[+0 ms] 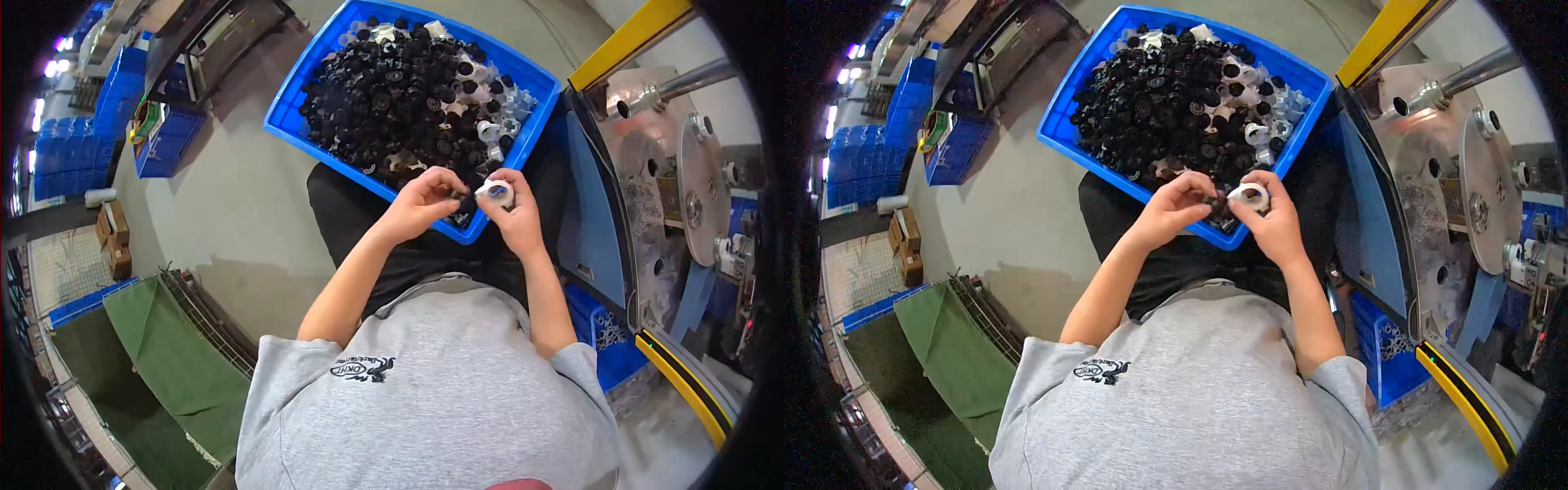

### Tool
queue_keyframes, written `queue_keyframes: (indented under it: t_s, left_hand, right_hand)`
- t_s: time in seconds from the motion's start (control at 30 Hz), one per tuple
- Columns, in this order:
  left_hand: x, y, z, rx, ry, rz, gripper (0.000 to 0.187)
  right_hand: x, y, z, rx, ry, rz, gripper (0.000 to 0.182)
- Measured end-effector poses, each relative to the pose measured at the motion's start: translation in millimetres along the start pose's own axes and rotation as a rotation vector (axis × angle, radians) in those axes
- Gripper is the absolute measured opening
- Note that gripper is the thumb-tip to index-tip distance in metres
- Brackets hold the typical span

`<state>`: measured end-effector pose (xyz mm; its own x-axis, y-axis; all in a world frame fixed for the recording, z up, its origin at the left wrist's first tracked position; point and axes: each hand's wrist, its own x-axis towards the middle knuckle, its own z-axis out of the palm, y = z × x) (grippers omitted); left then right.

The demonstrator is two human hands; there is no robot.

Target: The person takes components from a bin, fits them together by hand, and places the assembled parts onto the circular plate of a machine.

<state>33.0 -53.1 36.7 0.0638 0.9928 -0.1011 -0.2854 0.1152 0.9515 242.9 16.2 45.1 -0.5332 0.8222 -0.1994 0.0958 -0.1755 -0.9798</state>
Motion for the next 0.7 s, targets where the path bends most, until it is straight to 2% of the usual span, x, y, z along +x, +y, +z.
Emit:
queue_keyframes:
  t_s: [0.07, 0.2, 0.4, 0.53, 0.6, 0.63, 0.7]
  left_hand:
    - [-1, 1, 5, 0.153, -0.002, 0.015, 0.029]
    - [4, 4, 32, 0.504, -0.044, 0.313, 0.034]
    - [-2, -13, 37, 0.721, 0.038, 0.427, 0.041]
    - [-5, -13, 36, 0.639, 0.028, 0.406, 0.047]
    - [-1, -8, 37, 0.667, 0.024, 0.438, 0.049]
    - [2, -2, 30, 0.816, 0.014, 0.478, 0.049]
    - [14, 1, 8, 0.998, 0.045, 0.385, 0.041]
  right_hand:
    - [-1, 5, 0, -0.058, 0.001, 0.058, 0.048]
    - [-15, 17, 15, 0.864, -0.079, 0.345, 0.04]
    - [-23, 24, 28, 0.521, 0.032, 0.243, 0.037]
    - [-20, 11, 16, 0.177, -0.091, 0.101, 0.035]
    - [-17, 12, 10, 0.17, -0.078, 0.067, 0.034]
    - [-16, 12, 4, 0.161, -0.062, 0.035, 0.034]
    - [-21, 7, -26, 0.114, 0.005, -0.028, 0.033]
